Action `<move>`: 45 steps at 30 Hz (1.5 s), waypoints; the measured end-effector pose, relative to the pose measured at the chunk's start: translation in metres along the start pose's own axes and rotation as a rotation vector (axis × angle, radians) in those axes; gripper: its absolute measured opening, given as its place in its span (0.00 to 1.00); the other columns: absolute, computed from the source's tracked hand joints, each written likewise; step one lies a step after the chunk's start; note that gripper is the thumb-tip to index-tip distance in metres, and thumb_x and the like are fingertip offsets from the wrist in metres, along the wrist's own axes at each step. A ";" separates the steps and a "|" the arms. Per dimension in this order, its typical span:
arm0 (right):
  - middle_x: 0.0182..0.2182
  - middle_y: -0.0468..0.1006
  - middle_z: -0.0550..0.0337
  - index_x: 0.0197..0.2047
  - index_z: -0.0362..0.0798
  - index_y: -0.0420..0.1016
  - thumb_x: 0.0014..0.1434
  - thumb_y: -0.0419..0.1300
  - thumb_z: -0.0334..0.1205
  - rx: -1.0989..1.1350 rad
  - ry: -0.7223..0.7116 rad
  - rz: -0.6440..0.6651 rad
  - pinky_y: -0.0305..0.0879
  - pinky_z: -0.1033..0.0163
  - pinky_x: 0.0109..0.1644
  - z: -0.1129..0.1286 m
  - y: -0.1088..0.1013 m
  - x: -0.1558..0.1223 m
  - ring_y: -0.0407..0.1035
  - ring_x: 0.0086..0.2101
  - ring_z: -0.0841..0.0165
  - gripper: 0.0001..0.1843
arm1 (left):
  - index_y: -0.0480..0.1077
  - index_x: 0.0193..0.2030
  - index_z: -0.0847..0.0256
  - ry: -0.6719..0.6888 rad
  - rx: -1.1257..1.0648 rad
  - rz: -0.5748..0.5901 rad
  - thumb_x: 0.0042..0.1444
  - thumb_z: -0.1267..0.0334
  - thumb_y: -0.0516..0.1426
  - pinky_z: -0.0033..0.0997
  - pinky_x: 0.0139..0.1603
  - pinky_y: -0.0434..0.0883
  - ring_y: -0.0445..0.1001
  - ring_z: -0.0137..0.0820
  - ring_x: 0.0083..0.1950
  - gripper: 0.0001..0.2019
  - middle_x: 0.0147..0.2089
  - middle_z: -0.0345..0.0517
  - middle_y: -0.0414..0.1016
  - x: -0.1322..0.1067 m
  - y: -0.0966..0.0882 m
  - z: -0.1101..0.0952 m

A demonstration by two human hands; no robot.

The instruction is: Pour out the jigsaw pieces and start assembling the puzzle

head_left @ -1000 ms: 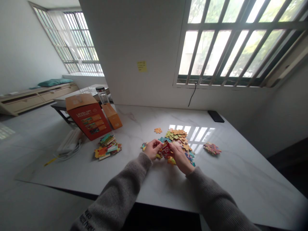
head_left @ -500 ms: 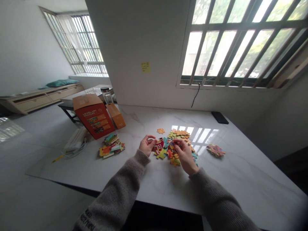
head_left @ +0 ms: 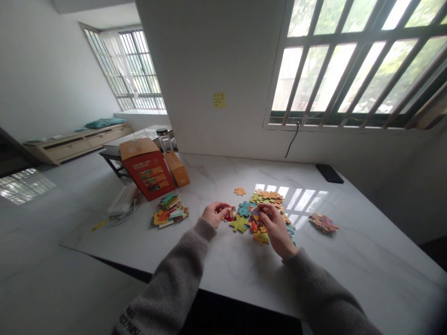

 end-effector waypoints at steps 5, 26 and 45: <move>0.39 0.73 0.57 0.47 0.49 0.72 0.56 0.61 0.47 -0.032 0.013 0.021 0.68 0.62 0.39 0.002 0.005 -0.001 0.69 0.37 0.66 0.17 | 0.78 0.42 0.62 0.011 0.275 -0.271 0.56 0.59 0.55 0.32 0.39 0.71 0.75 0.34 0.37 0.14 0.41 0.50 0.80 -0.005 -0.105 0.017; 0.42 0.77 0.57 0.55 0.53 0.65 0.58 0.63 0.52 0.100 -0.004 0.134 0.72 0.59 0.41 0.005 0.024 -0.007 0.73 0.40 0.64 0.25 | 0.73 0.48 0.61 0.086 0.151 0.148 0.60 0.55 0.54 0.28 0.33 0.67 0.71 0.29 0.31 0.15 0.31 0.43 0.74 -0.015 -0.012 -0.022; 0.44 0.76 0.55 0.59 0.53 0.63 0.58 0.63 0.50 0.102 0.025 0.283 0.72 0.60 0.37 0.006 0.029 -0.011 0.73 0.37 0.66 0.28 | 0.65 0.56 0.59 0.298 0.074 0.185 0.56 0.54 0.61 0.29 0.36 0.71 0.73 0.28 0.30 0.22 0.34 0.41 0.75 -0.012 0.051 -0.037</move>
Point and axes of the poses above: each hand's wrist, its own x-axis towards the middle knuckle, its own y-axis out of the palm, z = x × y, the point moved 6 cm from there along x, towards the middle knuckle
